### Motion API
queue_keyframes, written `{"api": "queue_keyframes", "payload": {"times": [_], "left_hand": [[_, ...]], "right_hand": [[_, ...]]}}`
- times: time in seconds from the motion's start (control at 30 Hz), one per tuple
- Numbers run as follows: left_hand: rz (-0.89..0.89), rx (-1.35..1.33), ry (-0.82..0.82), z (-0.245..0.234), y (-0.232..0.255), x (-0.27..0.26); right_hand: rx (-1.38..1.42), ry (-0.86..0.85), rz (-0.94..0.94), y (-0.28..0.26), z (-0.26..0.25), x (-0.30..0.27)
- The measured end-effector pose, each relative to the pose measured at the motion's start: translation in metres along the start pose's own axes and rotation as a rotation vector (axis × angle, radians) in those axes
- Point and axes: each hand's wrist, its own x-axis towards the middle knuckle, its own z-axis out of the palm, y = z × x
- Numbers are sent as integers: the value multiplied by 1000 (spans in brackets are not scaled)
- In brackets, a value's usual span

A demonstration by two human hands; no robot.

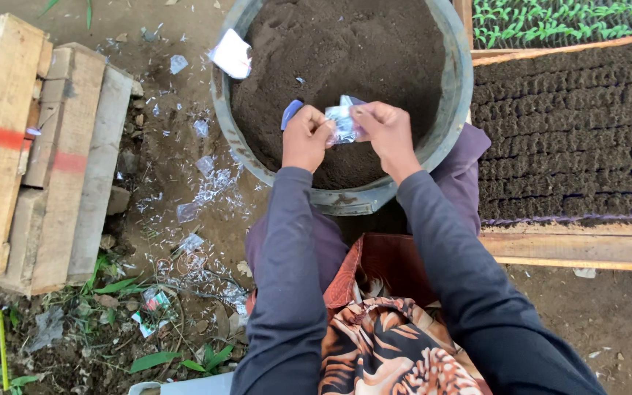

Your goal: The person scoops soil from a large basin and fills small plastic seedling pouches by hand. They then place the filled pouches into a wooden tray containing other seedlings.

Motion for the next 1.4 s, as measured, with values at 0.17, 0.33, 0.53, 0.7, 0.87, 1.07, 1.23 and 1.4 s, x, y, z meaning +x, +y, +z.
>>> {"api": "queue_keyframes", "payload": {"times": [0.17, 0.33, 0.53, 0.7, 0.87, 1.07, 1.23, 1.4], "left_hand": [[-14, 76, 26, -2, 17, -12], [-30, -123, -3, 4, 31, -14], [-70, -152, 82, 2, 24, -14], [61, 46, 116, 2, 3, -1], [219, 261, 247, 4, 19, -7], [211, 163, 241, -3, 28, -10], [192, 69, 242, -5, 35, -9], [-23, -396, 25, 1, 54, -26]], "right_hand": [[-551, 182, -161, 0, -41, 1], [-346, 80, -108, -55, -14, -25], [-14, -108, -17, -18, 17, -11], [-289, -70, -333, -8, 29, -7], [-329, -67, -404, -4, 37, -2], [-239, 54, -412, -38, 36, -15], [-77, 69, -314, -37, 20, -16], [102, -269, -217, -51, 33, -34]]}}
